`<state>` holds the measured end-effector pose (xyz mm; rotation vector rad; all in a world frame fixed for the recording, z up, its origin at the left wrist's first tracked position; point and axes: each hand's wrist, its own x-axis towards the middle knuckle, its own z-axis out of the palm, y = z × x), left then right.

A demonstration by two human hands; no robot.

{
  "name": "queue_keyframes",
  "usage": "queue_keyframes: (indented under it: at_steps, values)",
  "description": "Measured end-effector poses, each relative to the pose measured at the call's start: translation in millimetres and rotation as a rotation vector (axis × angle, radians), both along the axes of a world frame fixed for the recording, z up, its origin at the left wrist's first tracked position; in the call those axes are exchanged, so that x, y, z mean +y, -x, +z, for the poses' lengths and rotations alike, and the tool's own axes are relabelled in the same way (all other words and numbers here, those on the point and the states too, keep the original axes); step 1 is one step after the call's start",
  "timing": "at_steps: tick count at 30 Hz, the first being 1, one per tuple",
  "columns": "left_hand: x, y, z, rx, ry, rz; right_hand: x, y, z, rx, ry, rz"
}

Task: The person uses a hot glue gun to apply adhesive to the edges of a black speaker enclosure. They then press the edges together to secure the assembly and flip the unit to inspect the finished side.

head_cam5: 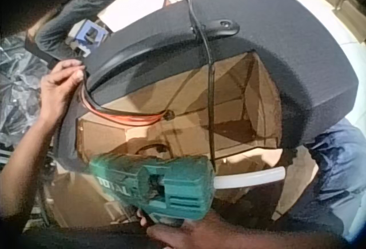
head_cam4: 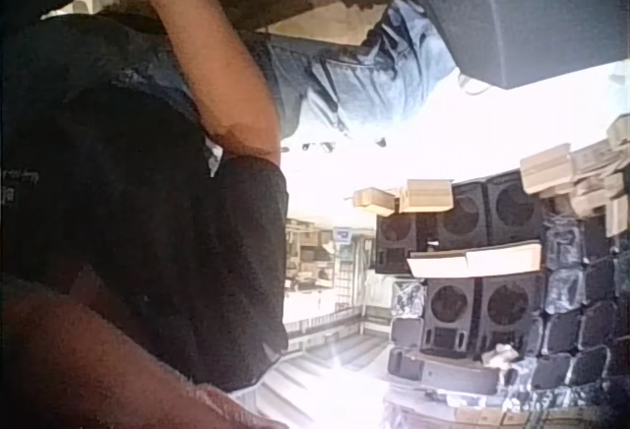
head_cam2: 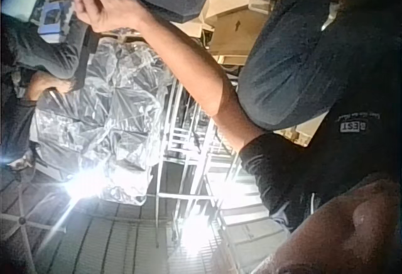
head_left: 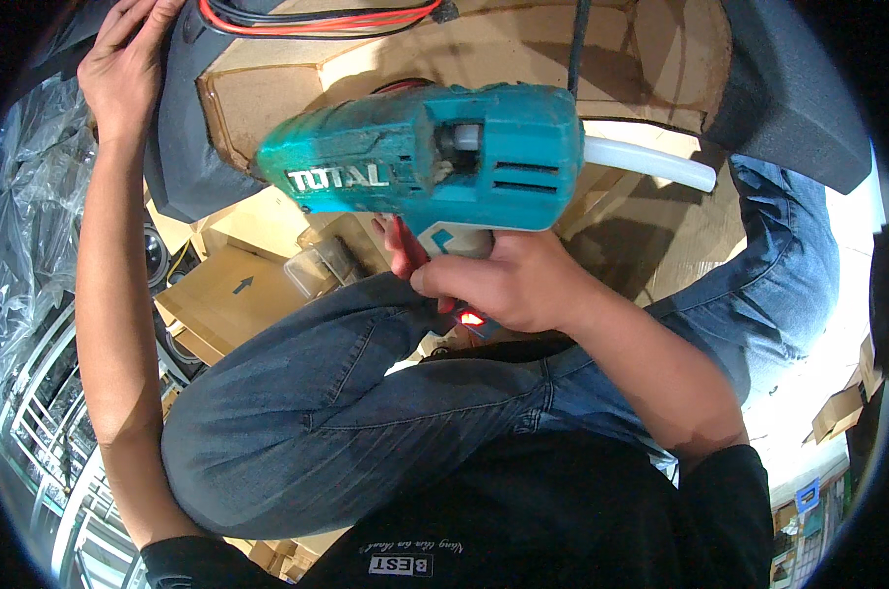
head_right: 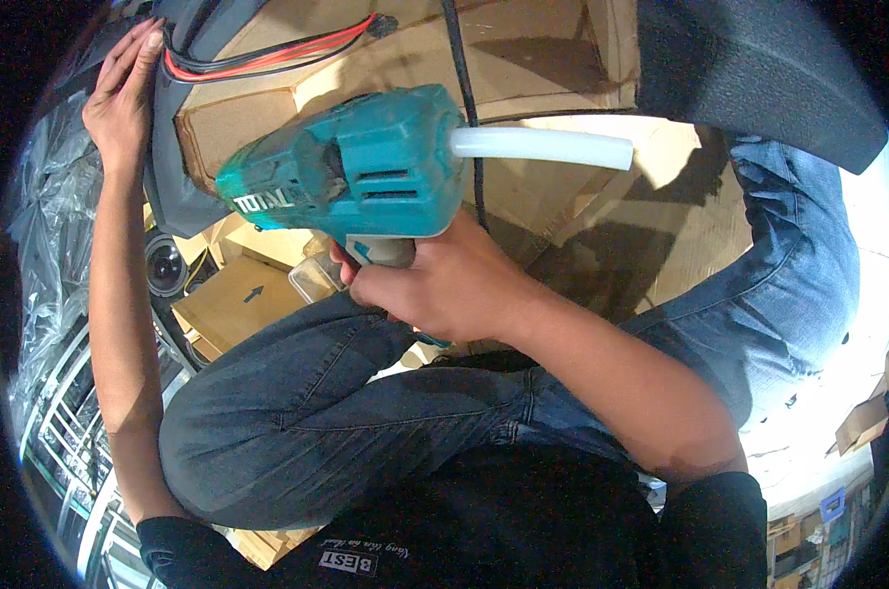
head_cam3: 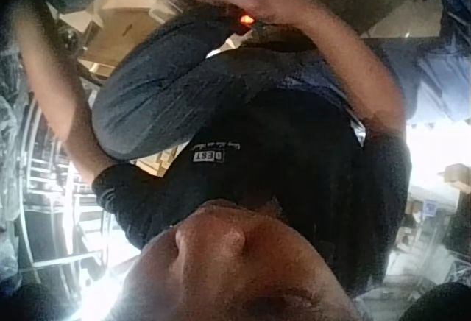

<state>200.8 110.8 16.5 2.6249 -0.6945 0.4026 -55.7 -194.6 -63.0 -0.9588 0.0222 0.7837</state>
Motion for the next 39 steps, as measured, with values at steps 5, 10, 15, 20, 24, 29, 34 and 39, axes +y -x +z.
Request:
queue_keyframes:
  at_steps: [5, 10, 15, 20, 24, 29, 34, 39]
  values:
    - [1, 0, -1, 0.016, 0.034, -0.029, -1, 0, 0, 0.017, 0.011, 0.0]
    - [1, -1, -3, 0.015, 0.032, -0.003, -2, 1, -5, -0.033, 0.065, -0.014]
    - [4, -4, -1, -0.013, -0.014, -0.063, 3, 5, -11, -0.096, 0.029, -0.092]
    - [-1, 0, 0, -0.006, -0.023, 0.012, 2, -3, 3, 0.025, -0.006, -0.028]
    - [0, -1, 1, 0.017, -0.017, -0.058, 2, -1, 2, -0.021, -0.004, -0.032]
    - [-37, 22, 5, 0.104, 0.199, 0.025, -7, 1, 1, 0.033, 0.007, 0.002]
    - [-30, 18, 6, 0.108, 0.176, 0.019, -13, -2, 8, 0.02, 0.05, 0.01]
    - [-35, 22, 4, 0.096, 0.197, 0.035, -13, -3, 4, 0.062, 0.058, 0.027]
